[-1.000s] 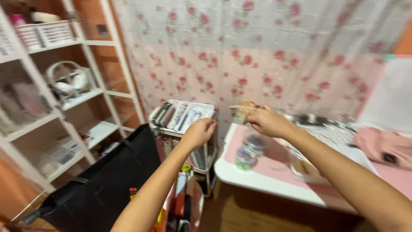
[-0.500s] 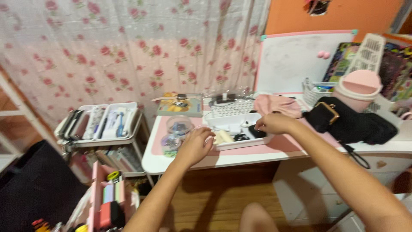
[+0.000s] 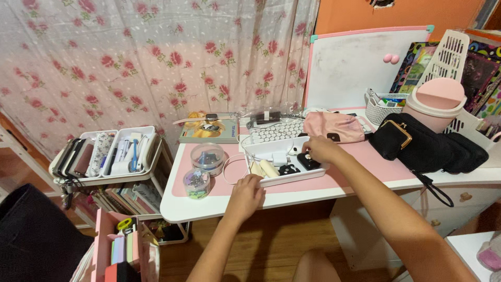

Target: The person organizes a cluttered vanity desk in a bedroom. They sort cosmetics and small items into a pull-out drawer, arrange a tray with a phone and accessories on the desktop, handle a cable, fold a pink pouch, and stack black pouches together on the desk.

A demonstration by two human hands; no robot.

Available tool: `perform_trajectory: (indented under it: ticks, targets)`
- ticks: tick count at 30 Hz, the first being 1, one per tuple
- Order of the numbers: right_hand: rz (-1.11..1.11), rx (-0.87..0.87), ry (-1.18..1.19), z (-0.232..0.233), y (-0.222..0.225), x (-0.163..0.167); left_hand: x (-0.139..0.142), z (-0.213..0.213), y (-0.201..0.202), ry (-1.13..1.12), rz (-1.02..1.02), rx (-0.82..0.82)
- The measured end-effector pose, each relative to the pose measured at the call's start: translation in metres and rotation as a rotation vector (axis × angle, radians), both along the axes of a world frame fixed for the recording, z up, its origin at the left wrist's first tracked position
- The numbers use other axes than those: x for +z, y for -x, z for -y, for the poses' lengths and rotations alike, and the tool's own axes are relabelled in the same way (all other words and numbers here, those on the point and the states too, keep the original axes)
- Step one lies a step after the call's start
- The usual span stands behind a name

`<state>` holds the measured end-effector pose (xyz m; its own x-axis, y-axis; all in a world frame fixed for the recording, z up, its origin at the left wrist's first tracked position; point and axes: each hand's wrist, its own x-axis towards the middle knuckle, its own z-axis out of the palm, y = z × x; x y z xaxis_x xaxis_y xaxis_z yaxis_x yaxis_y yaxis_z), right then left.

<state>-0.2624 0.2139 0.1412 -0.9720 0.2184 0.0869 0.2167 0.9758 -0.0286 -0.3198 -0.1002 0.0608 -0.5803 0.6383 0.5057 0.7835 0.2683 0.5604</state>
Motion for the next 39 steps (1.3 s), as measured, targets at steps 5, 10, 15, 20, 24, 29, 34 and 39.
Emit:
perform_trajectory:
  ticks: [5, 10, 15, 20, 24, 29, 34, 39]
  targets:
    - [0.066, 0.001, -0.021, -0.022, -0.010, -0.002, -0.007, -0.002, -0.002, -0.072, -0.069, 0.015]
    - [0.080, -0.055, 0.090, -0.026, -0.015, -0.015, -0.015, -0.006, 0.001, -0.158, -0.173, 0.019]
    - [-0.035, 0.077, -0.009, -0.024, -0.015, -0.023, -0.009, -0.005, 0.004, -0.085, -0.093, -0.018]
    - [-0.063, 0.124, 0.053, -0.012, 0.000, -0.023, 0.005, -0.001, 0.005, 0.030, 0.120, -0.058]
    - [-0.077, 0.126, 0.192, 0.008, 0.015, -0.019, 0.008, 0.001, 0.005, 0.023, 0.116, -0.096]
    - [0.165, -0.118, 0.519, 0.036, 0.032, -0.014, 0.006, 0.001, 0.005, 0.035, 0.113, -0.081]
    - [0.167, 0.102, 0.217, 0.052, 0.057, -0.027, 0.004, 0.002, 0.003, -0.013, 0.092, -0.091]
    - [0.169, 0.152, 0.172, 0.049, 0.064, -0.035, 0.002, 0.001, 0.002, -0.022, 0.063, -0.078]
